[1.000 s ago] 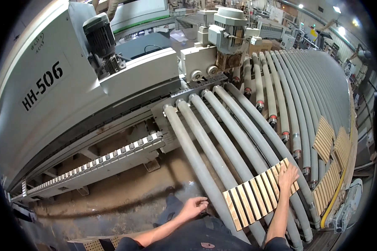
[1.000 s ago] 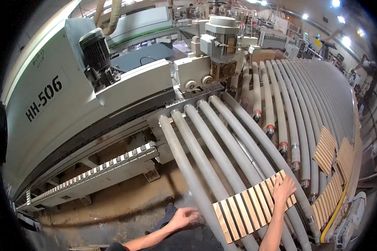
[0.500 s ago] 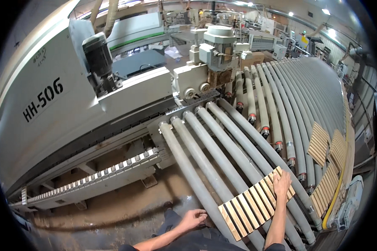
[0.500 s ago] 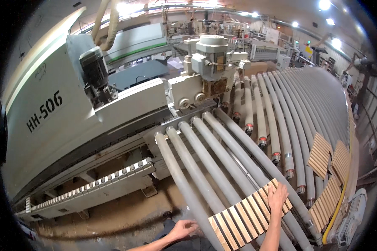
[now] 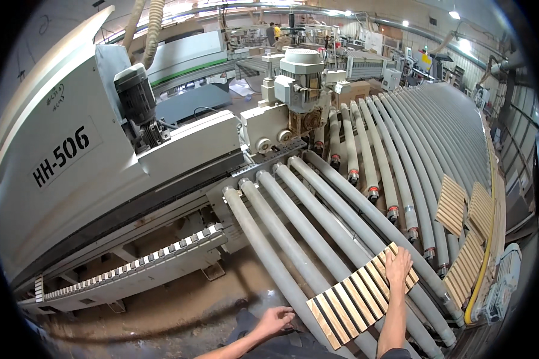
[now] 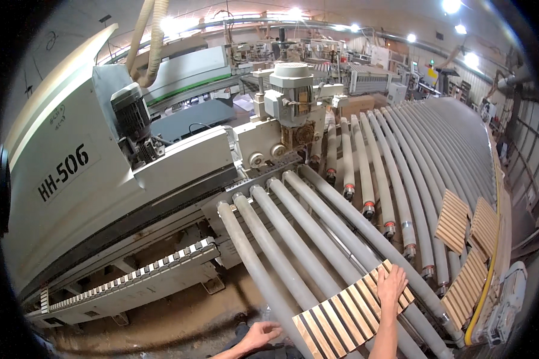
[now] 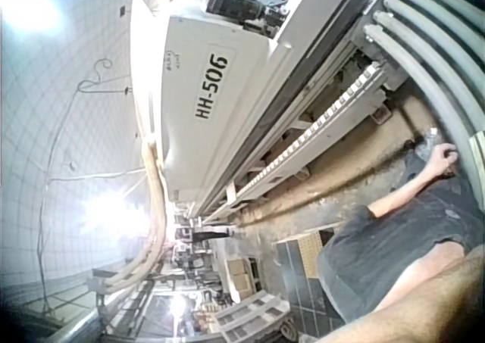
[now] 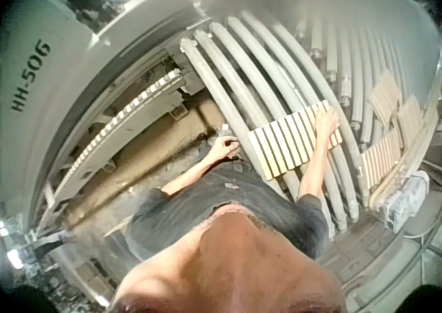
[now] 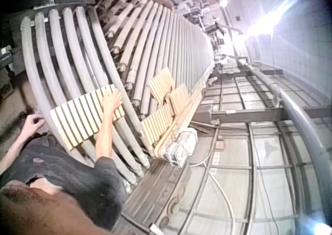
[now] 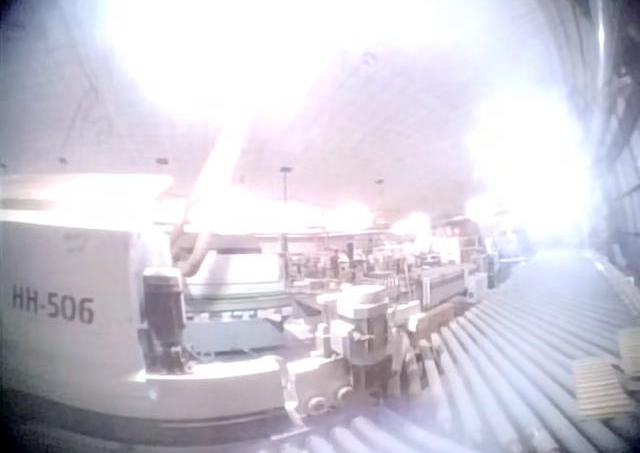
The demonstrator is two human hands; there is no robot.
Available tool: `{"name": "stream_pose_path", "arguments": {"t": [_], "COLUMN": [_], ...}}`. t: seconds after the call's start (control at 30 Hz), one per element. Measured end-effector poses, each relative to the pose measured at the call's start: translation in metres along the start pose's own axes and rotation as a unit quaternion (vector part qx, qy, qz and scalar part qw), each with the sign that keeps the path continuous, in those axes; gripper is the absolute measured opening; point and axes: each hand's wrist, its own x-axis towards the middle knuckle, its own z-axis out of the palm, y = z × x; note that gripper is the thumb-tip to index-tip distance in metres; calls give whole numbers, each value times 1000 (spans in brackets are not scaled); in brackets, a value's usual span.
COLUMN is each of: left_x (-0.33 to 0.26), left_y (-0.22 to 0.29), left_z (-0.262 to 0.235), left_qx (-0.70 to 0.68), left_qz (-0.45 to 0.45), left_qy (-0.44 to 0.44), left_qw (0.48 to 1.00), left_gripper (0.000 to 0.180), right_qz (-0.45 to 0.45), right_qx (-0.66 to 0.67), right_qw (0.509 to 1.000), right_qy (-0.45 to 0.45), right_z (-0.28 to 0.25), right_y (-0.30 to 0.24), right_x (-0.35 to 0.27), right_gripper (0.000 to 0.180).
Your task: The person feeds slatted wooden panels into an edge-banding machine, retrieves the processed panels from conveyor rollers, and stacks them onto a pallet by hand.
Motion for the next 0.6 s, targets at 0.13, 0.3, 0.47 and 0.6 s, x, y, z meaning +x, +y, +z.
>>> {"name": "stream_pose_path", "arguments": {"t": [0.13, 0.3, 0.47, 0.6], "left_x": [1, 2, 0, 2], "left_y": [-2, -3, -5, -8], "left_z": [0, 0, -1, 1], "left_qx": [28, 24, 38, 45], "left_qz": [9, -17, -26, -22], "left_qy": [1, 18, 14, 3], "left_qw": [1000, 999, 999, 999], "left_gripper": [41, 38, 38, 38], "right_qz": [12, 11, 6, 0], "right_qx": [-6, -17, -14, -7], "right_qw": [1000, 1000, 1000, 1000], "right_qy": [0, 1, 1, -2], "right_z": [0, 2, 3, 5], "right_y": [-1, 2, 2, 9], "right_x": [-1, -1, -3, -5], "right_gripper": [45, 45, 46, 48]}}
